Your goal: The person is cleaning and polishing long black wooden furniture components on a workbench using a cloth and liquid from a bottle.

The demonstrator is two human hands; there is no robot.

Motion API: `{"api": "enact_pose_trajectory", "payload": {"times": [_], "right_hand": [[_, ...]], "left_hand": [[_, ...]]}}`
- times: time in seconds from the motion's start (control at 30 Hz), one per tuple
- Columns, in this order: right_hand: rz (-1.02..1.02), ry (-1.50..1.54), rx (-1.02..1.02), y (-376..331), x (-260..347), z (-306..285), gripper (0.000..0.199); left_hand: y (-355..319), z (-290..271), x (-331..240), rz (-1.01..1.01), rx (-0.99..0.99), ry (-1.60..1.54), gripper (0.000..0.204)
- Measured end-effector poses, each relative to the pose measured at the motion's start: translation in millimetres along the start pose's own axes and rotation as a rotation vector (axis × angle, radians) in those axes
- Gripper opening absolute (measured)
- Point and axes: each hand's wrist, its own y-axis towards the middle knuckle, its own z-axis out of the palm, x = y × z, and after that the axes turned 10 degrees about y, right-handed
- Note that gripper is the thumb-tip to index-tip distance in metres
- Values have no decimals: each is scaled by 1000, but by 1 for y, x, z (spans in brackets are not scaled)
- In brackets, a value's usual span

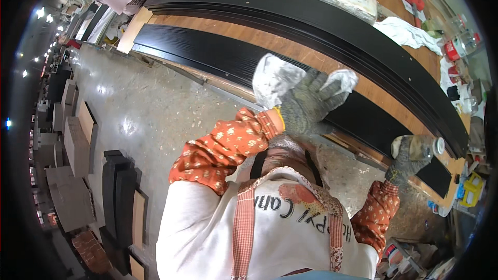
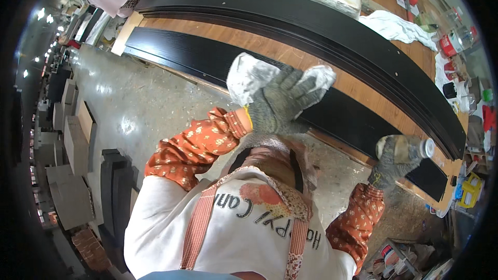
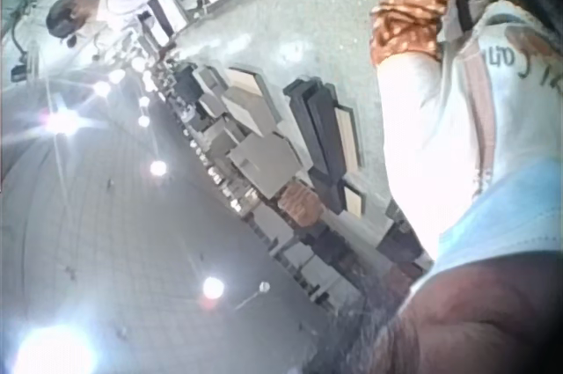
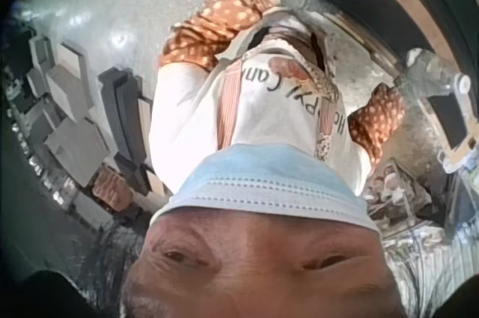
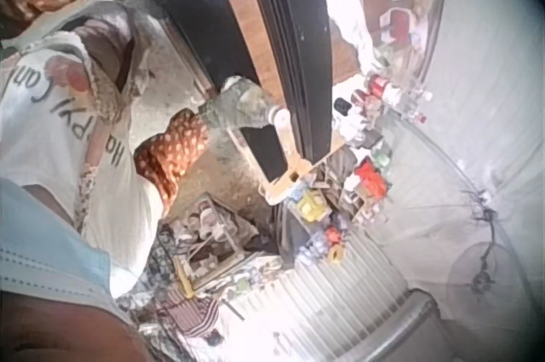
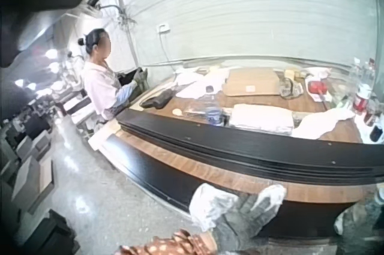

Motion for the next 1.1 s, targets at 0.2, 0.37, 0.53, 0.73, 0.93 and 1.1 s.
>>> {"api": "enact_pose_trajectory", "payload": {"times": [0.2, 0.37, 0.53, 0.73, 0.93, 1.1], "right_hand": [[440, 486, 97, 0, 28, 43, 60], [114, 167, 140, -15, 52, 39, 78], [72, 94, 183, -22, 83, 34, 97], [314, 629, 138, 16, 39, -25, 88], [186, 246, -239, 119, -68, -149, 79], [192, -434, -267, 218, -147, -244, 92]], "left_hand": [[-63, -28, 99, -130, 129, 110, 118], [-96, -37, 151, -107, 96, 242, 113], [-102, -48, 134, -339, 319, 258, 113], [-103, -48, 111, -389, 211, 280, 116], [-18, -13, -2, -258, 78, 162, 121], [78, 10, -92, -201, 163, 269, 127]]}}
